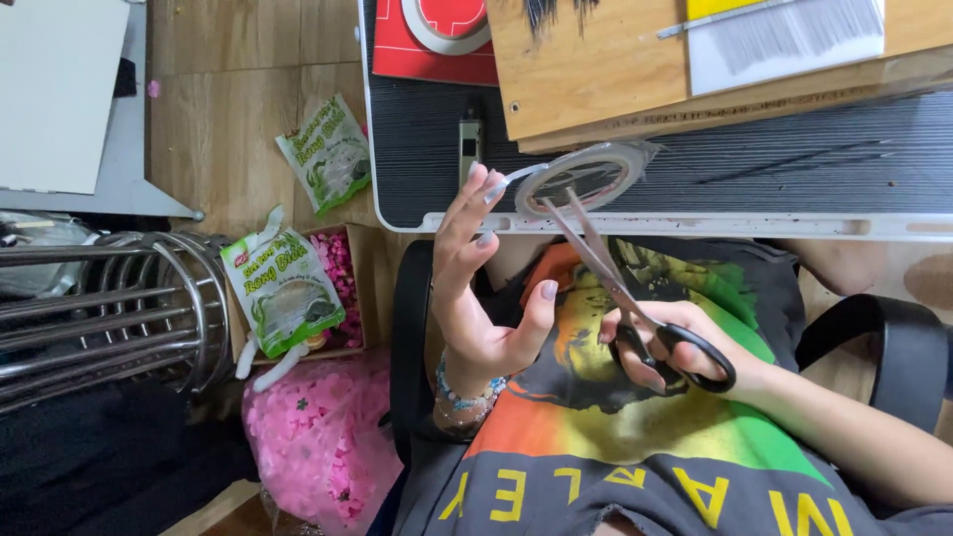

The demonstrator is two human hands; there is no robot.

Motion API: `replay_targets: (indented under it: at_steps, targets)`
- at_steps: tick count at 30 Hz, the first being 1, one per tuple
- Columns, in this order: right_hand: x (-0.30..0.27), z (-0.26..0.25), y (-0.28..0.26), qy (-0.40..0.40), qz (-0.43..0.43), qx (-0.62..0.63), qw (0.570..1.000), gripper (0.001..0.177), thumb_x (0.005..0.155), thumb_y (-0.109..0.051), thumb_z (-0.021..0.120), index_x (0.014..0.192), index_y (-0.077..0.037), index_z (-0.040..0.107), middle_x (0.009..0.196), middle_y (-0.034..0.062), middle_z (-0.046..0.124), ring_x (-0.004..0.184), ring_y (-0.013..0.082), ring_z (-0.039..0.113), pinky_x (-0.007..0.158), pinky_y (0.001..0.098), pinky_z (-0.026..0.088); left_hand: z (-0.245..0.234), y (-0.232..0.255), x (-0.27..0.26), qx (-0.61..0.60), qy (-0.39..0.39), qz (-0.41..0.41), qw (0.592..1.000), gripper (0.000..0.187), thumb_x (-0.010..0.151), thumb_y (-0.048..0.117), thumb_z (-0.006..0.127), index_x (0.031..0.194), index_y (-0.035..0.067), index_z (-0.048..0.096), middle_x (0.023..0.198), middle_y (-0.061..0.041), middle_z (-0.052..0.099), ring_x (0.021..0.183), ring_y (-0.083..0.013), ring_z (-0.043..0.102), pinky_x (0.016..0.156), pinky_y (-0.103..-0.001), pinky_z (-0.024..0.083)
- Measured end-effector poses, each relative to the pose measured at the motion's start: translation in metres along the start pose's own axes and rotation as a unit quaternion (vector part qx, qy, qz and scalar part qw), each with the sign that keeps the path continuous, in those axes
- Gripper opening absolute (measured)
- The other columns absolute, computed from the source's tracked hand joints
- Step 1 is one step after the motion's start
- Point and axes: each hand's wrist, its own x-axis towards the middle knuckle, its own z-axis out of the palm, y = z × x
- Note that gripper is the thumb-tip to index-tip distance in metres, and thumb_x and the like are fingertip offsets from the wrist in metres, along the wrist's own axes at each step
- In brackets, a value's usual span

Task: A person uses tweezers to carefully arrange false eyelashes on a wooden board and then prepares adhesive tape using scissors.

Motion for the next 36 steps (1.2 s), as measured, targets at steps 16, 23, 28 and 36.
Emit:
replay_targets:
  at_steps: [16,23,28,36]
  targets:
    - [0.029,0.018,-0.004,0.070,-0.028,0.020,0.997,0.060,0.099,-0.058,0.062,0.110,0.001,0.062,0.048,0.0027,0.049,0.043,0.0098,0.041,0.050,0.0261,0.032,-0.003,0.002,0.000,-0.006,0.004,0.012,1.000,0.051,0.102,0.015,0.061,0.146,0.025,0.037,0.153,-0.015,0.047,0.150,-0.0459,0.047,0.132,-0.070,0.042]
    - [0.028,0.015,0.003,0.092,-0.021,0.042,0.995,0.053,0.097,-0.051,0.066,0.109,0.001,0.063,0.047,0.0007,0.046,0.042,0.0093,0.039,0.045,0.0252,0.032,-0.002,0.001,-0.001,-0.008,0.010,0.016,1.000,0.051,0.103,0.016,0.062,0.147,0.023,0.037,0.153,-0.014,0.047,0.150,-0.0465,0.048,0.132,-0.070,0.042]
    - [0.026,0.010,0.011,0.112,-0.012,0.064,0.992,0.047,0.097,-0.044,0.068,0.108,0.002,0.064,0.045,0.0002,0.043,0.040,0.0087,0.036,0.043,0.0236,0.030,-0.003,-0.002,-0.003,-0.011,0.010,0.010,1.000,0.051,0.102,0.015,0.063,0.145,0.023,0.038,0.153,-0.014,0.047,0.150,-0.0470,0.046,0.133,-0.071,0.041]
    - [0.030,0.007,0.003,0.034,-0.036,0.042,0.998,0.077,0.099,-0.066,0.058,0.122,0.007,0.058,0.063,0.0080,0.055,0.053,0.0144,0.050,0.061,0.0293,0.039,-0.007,0.001,-0.008,-0.018,0.057,0.010,0.998,0.062,0.101,0.015,0.065,0.154,0.029,0.037,0.153,-0.021,0.048,0.150,-0.0453,0.047,0.132,-0.067,0.040]
